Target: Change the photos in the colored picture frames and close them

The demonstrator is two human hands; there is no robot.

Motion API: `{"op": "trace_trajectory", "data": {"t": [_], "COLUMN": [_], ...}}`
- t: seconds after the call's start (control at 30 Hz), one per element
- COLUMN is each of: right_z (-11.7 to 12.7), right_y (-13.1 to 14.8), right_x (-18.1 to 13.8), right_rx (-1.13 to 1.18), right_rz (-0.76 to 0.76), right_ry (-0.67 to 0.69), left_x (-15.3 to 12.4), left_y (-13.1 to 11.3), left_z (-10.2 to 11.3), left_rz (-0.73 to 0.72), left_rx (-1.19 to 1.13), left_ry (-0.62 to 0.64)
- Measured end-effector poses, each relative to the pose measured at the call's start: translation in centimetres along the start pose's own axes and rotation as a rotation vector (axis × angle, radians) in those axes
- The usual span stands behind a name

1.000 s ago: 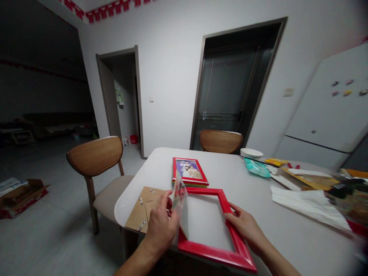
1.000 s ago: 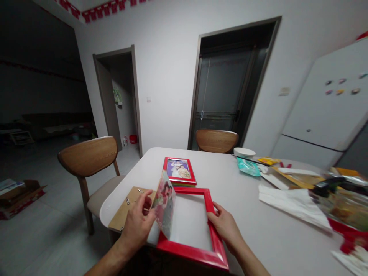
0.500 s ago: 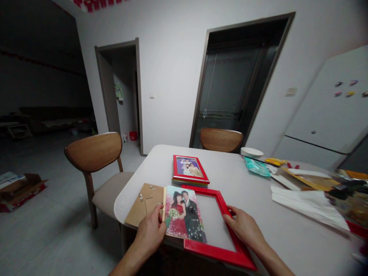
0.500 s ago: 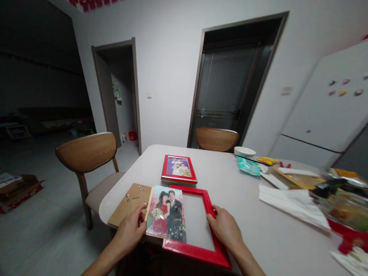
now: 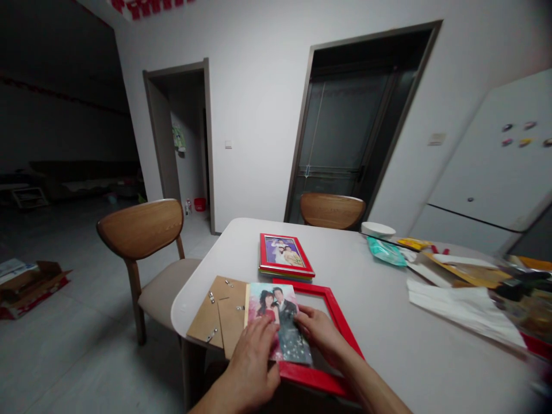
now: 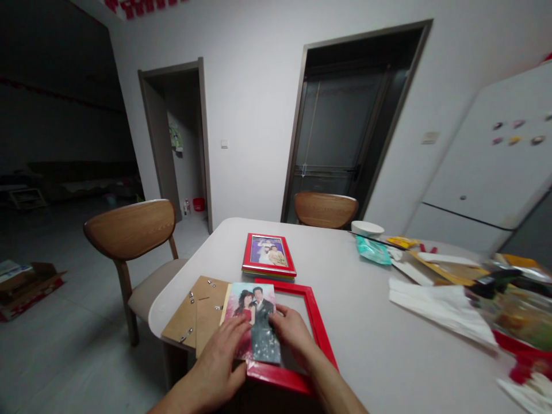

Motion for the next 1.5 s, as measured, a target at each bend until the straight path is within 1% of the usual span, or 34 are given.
{"op": "trace_trajectory", "data": {"t": [0.07, 0.1, 0.17, 0.23, 0.3, 0.37, 0.4, 0.47, 0.5, 0.53, 0.57, 0.63, 0.7, 0.73, 0.8, 0.87, 0.93, 1.0, 1.07, 1.13, 1.23, 1.37, 1.5], "right_z": [-1.2, -1.7, -2.4, -3.1, -3.6, -3.7, -3.6, -3.3, -3.2, -3.1, -3.0, -2.2, -0.8, 0.2, 2.2, 4.2, 6.0, 7.2, 7.7, 7.7, 7.5, 7.8, 7.6], "right_y": [0.7, 1.3, 2.9, 4.5, 5.8, 6.0, 5.6, 3.9, 2.9, 2.0, 1.4, 1.2, 1.7, 2.0, 2.5, 2.7, 2.5, 1.9, 1.4, 1.0, 0.8, 0.8, 1.6], "right_x": [-0.3, -0.7, -1.5, -2.5, -3.3, -3.7, -3.8, -3.6, -3.4, -3.2, -3.0, -2.7, -2.5, -2.5, -2.6, -2.7, -2.7, -2.6, -2.3, -1.8, -0.7, 0.8, 0.8], "right_rx": [0.160, 0.218, 0.286, 0.315, 0.351, 0.386, 0.388, 0.364, 0.356, 0.368, 0.400, 0.472, 0.468, 0.426, 0.290, 0.134, 0.012, -0.037, -0.046, -0.052, -0.135, -0.413, -0.711], "right_rz": [0.008, 0.028, 0.075, 0.110, 0.132, 0.135, 0.116, 0.020, -0.035, -0.071, -0.076, 0.001, 0.088, 0.102, 0.089, 0.064, 0.046, 0.010, -0.042, -0.068, -0.035, 0.027, 0.113], "right_ry": [0.108, 0.129, 0.118, 0.106, 0.109, 0.097, 0.079, 0.044, 0.034, 0.026, 0.016, -0.040, -0.139, -0.187, -0.238, -0.246, -0.232, -0.226, -0.230, -0.235, -0.255, -0.318, -0.346], "left_x": [0.2, 0.4, 0.8, 1.3, 1.6, 1.8, 1.9, 2.0, 2.1, 2.2, 2.3, 2.6, 2.8, 2.8, 2.6, 2.3, 2.0, 1.7, 1.5, 1.3, 1.1, 0.7, 0.4], "left_y": [-0.2, -0.3, -0.5, -0.8, -1.2, -1.4, -1.4, -1.1, -0.9, -0.7, -0.7, -1.0, -1.1, -1.0, -0.2, 0.8, 1.4, 1.3, 0.6, -0.2, -1.0, -1.2, -0.8], "left_z": [-1.0, -1.3, -1.3, -0.4, 1.0, 2.5, 3.1, 3.7, 3.5, 3.0, 2.4, 0.9, 0.0, -0.2, -0.3, -0.4, -0.6, -1.0, -1.5, -2.0, -2.6, -3.1, -3.5], "left_rz": [-0.007, -0.006, -0.009, -0.040, -0.094, -0.120, -0.098, 0.025, 0.111, 0.198, 0.272, 0.363, 0.387, 0.386, 0.384, 0.396, 0.404, 0.377, 0.326, 0.278, 0.206, 0.117, 0.084], "left_rx": [0.039, 0.056, 0.076, 0.066, 0.015, -0.091, -0.168, -0.390, -0.534, -0.689, -0.838, -1.058, -1.133, -1.132, -1.089, -0.998, -0.851, -0.666, -0.499, -0.374, -0.246, -0.120, -0.049], "left_ry": [0.028, 0.027, 0.001, -0.078, -0.196, -0.321, -0.385, -0.516, -0.569, -0.598, -0.605, -0.557, -0.503, -0.490, -0.467, -0.416, -0.321, -0.206, -0.099, -0.008, 0.102, 0.189, 0.228]}}
Point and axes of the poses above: each hand's wrist, its own x-axis towards the middle knuckle, its own z-axis out of the back of the hand, y = z × x, the point moved 5 cm from there along x, towards the middle knuckle, and after that the axes turned 3 degrees about -z, right-handed, at the moved point
